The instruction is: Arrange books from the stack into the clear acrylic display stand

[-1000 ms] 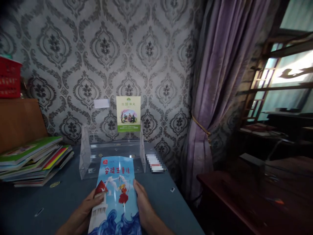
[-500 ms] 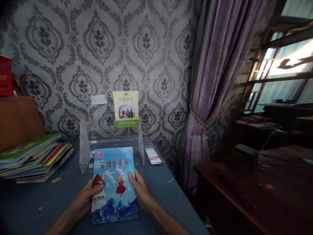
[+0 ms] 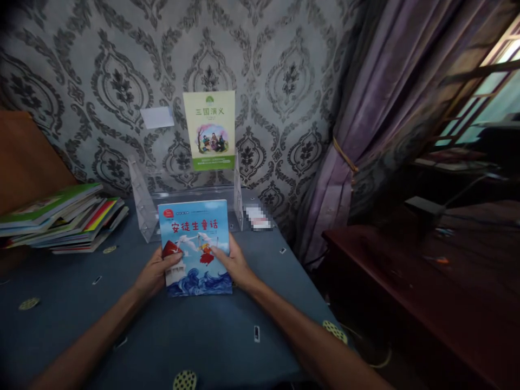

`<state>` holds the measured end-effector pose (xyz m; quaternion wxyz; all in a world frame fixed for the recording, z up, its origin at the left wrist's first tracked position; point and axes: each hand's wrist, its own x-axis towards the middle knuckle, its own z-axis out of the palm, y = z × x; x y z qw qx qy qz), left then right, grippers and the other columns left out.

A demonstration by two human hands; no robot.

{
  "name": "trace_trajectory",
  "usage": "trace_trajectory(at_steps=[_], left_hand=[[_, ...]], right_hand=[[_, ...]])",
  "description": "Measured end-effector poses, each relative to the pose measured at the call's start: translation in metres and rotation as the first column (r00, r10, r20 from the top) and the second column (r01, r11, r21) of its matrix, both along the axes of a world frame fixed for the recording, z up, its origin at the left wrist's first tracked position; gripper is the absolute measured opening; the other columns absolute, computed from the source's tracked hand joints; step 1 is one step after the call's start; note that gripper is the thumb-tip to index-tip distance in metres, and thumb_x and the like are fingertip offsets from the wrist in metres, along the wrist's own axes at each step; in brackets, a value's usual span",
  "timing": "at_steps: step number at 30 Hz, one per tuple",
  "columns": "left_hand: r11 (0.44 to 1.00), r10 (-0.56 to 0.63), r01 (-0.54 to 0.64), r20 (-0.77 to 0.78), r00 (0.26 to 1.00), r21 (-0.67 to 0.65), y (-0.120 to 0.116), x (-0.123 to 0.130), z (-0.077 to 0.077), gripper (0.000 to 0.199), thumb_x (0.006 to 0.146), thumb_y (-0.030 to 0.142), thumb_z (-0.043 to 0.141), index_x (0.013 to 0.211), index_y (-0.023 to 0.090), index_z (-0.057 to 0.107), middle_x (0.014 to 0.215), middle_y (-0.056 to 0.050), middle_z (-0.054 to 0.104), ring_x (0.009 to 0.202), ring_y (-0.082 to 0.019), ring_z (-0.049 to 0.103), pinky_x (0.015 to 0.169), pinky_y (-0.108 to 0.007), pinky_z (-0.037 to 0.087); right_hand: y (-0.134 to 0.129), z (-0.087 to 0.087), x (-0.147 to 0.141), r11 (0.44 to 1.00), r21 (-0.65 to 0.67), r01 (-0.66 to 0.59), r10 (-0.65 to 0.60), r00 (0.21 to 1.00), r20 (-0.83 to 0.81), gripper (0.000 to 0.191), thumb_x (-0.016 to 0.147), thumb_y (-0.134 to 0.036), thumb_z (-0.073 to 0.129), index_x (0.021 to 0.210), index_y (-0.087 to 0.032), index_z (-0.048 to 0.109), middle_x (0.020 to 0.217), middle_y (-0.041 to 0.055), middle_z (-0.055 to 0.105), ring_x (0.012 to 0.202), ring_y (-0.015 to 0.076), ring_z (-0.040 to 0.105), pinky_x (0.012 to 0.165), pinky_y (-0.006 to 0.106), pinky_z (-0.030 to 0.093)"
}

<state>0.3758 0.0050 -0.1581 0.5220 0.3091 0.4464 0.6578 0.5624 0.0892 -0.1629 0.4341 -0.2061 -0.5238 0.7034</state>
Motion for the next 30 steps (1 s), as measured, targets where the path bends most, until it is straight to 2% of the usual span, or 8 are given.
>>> trace_trajectory(at_steps=[6, 11, 17, 22, 26, 30], left_hand=[[0.999, -0.004, 0.005, 0.034, 0.999, -0.034, 0.001, 0.003, 0.004, 0.068, 0.050, 0.034, 0.096, 0.107, 0.015, 0.064, 0.081, -0.005, 0.077, 0.071, -0.023, 0.075, 0.069, -0.034, 0.063], [0.998, 0.022, -0.017, 0.085, 0.996, -0.063, 0.003, 0.003, -0.002, 0.067, 0.044, 0.029, 0.099, 0.101, 0.015, 0.066, 0.079, -0.003, 0.077, 0.065, -0.018, 0.073, 0.065, -0.028, 0.060], [0.998, 0.010, -0.008, 0.038, 0.999, -0.056, 0.005, -0.001, -0.011, 0.060, 0.047, 0.027, 0.097, 0.097, 0.014, 0.067, 0.076, -0.002, 0.076, 0.062, -0.017, 0.071, 0.064, -0.027, 0.060], [0.998, -0.001, 0.002, 0.025, 1.000, -0.055, 0.006, -0.001, -0.012, 0.064, 0.049, 0.029, 0.097, 0.103, 0.014, 0.067, 0.076, -0.002, 0.075, 0.064, -0.019, 0.072, 0.066, -0.030, 0.060], [0.997, 0.031, -0.028, 0.042, 0.999, -0.066, 0.007, -0.001, -0.012, 0.064, 0.045, 0.029, 0.098, 0.100, 0.015, 0.067, 0.077, -0.002, 0.076, 0.062, -0.017, 0.071, 0.063, -0.028, 0.060], [0.996, 0.051, -0.047, 0.053, 0.997, -0.081, 0.006, -0.002, -0.013, 0.062, 0.044, 0.029, 0.098, 0.096, 0.015, 0.066, 0.075, 0.000, 0.075, 0.059, -0.015, 0.069, 0.062, -0.026, 0.059]], right_hand=[[0.006, -0.006, -0.001, 1.000, 0.026, -0.012, 0.012, 1.000, -0.008, 0.063, 0.074, -0.045, 0.083, 0.127, -0.024, 0.058, 0.124, 0.0054, 0.073, 0.102, 0.0236, 0.073, 0.081, 0.035, 0.063], [0.011, -0.015, -0.002, 0.998, 0.057, -0.011, 0.011, 1.000, -0.002, 0.059, 0.077, -0.044, 0.081, 0.127, -0.026, 0.058, 0.121, 0.0039, 0.074, 0.100, 0.0219, 0.073, 0.083, 0.035, 0.062], [0.016, -0.024, -0.003, 0.999, 0.039, -0.022, 0.021, 0.999, 0.035, 0.065, 0.071, -0.038, 0.086, 0.127, -0.026, 0.057, 0.115, 0.0029, 0.075, 0.093, 0.0200, 0.073, 0.078, 0.032, 0.062], [0.018, -0.026, -0.003, 0.999, 0.018, -0.035, 0.034, 0.999, 0.041, 0.071, 0.064, -0.036, 0.090, 0.126, -0.025, 0.057, 0.114, 0.0030, 0.075, 0.094, 0.0210, 0.073, 0.080, 0.034, 0.061], [0.017, -0.026, -0.003, 0.999, 0.017, -0.031, 0.030, 0.998, 0.048, 0.068, 0.066, -0.035, 0.090, 0.126, -0.025, 0.058, 0.115, 0.0035, 0.075, 0.093, 0.0208, 0.073, 0.079, 0.034, 0.061], [0.014, -0.024, -0.002, 0.999, -0.007, -0.032, 0.032, 0.998, 0.046, 0.065, 0.069, -0.037, 0.088, 0.125, -0.025, 0.059, 0.109, 0.0026, 0.076, 0.084, 0.0184, 0.073, 0.070, 0.030, 0.061]])
